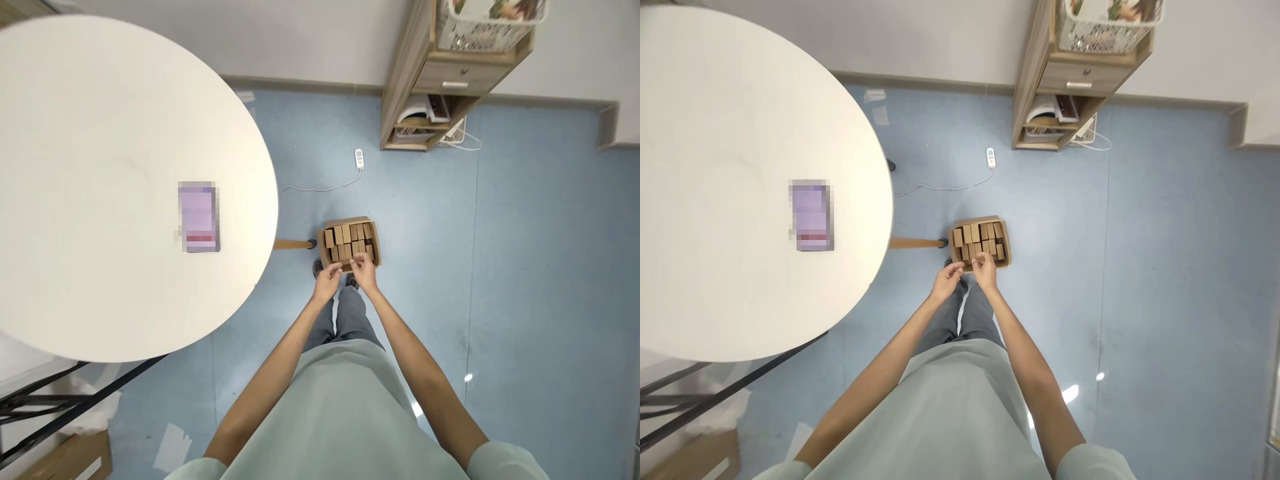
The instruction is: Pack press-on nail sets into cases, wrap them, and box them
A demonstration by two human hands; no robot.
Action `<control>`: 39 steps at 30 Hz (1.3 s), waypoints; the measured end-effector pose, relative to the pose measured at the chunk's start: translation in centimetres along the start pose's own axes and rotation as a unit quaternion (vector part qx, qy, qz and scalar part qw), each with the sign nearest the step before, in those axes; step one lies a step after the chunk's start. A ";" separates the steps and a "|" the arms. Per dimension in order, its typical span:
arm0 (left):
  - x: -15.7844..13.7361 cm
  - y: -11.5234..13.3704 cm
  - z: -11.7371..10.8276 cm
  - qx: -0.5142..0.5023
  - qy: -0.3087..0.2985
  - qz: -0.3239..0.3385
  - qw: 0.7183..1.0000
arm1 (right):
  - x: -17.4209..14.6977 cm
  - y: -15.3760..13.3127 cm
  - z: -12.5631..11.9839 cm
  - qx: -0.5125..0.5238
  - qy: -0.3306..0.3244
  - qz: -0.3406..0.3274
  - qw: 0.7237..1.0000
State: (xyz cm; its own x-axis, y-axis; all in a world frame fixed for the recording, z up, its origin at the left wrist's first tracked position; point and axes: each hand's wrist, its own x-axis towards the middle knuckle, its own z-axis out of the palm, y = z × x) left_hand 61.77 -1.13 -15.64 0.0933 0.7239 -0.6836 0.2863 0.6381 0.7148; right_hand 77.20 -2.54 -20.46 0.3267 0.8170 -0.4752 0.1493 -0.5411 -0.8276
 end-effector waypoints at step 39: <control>-37.7 -0.3 -37.5 -0.296 0.208 0.200 0.910 | -38.8 -27.8 21.5 0.070 -0.218 -0.180 0.957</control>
State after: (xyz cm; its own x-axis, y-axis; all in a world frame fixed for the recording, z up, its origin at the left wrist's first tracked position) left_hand 22.43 -18.81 15.46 -0.3267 0.8879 -0.3239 -0.2680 0.2416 0.9326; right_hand 40.31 -14.96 14.55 -0.1475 0.9673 -0.2062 0.0432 -0.2020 -0.9784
